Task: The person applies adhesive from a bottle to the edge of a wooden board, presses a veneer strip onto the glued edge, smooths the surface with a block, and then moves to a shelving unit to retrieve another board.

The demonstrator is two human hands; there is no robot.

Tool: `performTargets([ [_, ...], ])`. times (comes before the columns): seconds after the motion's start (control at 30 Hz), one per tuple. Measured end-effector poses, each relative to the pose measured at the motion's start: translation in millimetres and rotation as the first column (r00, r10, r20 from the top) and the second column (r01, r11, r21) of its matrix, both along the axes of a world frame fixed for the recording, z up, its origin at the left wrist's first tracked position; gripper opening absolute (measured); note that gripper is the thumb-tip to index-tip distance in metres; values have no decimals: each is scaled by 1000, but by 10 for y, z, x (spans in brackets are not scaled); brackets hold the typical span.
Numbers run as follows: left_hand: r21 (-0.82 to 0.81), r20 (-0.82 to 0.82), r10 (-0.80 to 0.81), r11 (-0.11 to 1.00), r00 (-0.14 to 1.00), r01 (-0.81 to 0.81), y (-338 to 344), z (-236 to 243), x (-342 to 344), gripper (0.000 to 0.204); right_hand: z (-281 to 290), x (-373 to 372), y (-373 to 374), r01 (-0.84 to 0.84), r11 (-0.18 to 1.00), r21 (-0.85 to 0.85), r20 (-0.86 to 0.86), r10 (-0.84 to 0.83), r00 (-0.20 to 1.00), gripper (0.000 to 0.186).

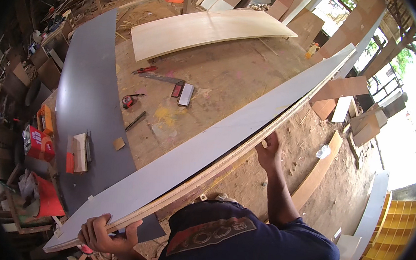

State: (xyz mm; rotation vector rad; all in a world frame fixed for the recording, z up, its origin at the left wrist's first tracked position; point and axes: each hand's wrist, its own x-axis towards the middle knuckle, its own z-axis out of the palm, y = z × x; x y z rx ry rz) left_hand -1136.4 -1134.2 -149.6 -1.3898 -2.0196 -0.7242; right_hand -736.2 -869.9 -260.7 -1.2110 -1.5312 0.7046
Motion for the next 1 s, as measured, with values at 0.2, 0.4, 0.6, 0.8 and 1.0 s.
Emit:
performTargets([
  [0.2, 15, 43, 0, 1000, 999, 0, -85, 12, -30, 78, -186, 91, -48, -53, 999, 1, 137, 52, 989, 30],
  [0.4, 36, 52, -52, 998, 997, 50, 1, 74, -57, 76, -303, 113, -313, -108, 991, 81, -101, 116, 988, 57],
  [0.6, 60, 35, -3, 998, 999, 1, -269, 28, 70, 78, -247, -443, -677, -179, 978, 110, -236, 201, 951, 89],
  [0.8, 82, 47, -51, 996, 998, 47, -185, -73, 154, 79, -326, -370, -863, -240, 970, -47, -151, 231, 961, 96],
  [1.0, 68, 14, -1, 998, 1000, 0, -256, -112, 189, 77, -222, -437, -779, -364, 929, 67, -117, 369, 922, 100],
])
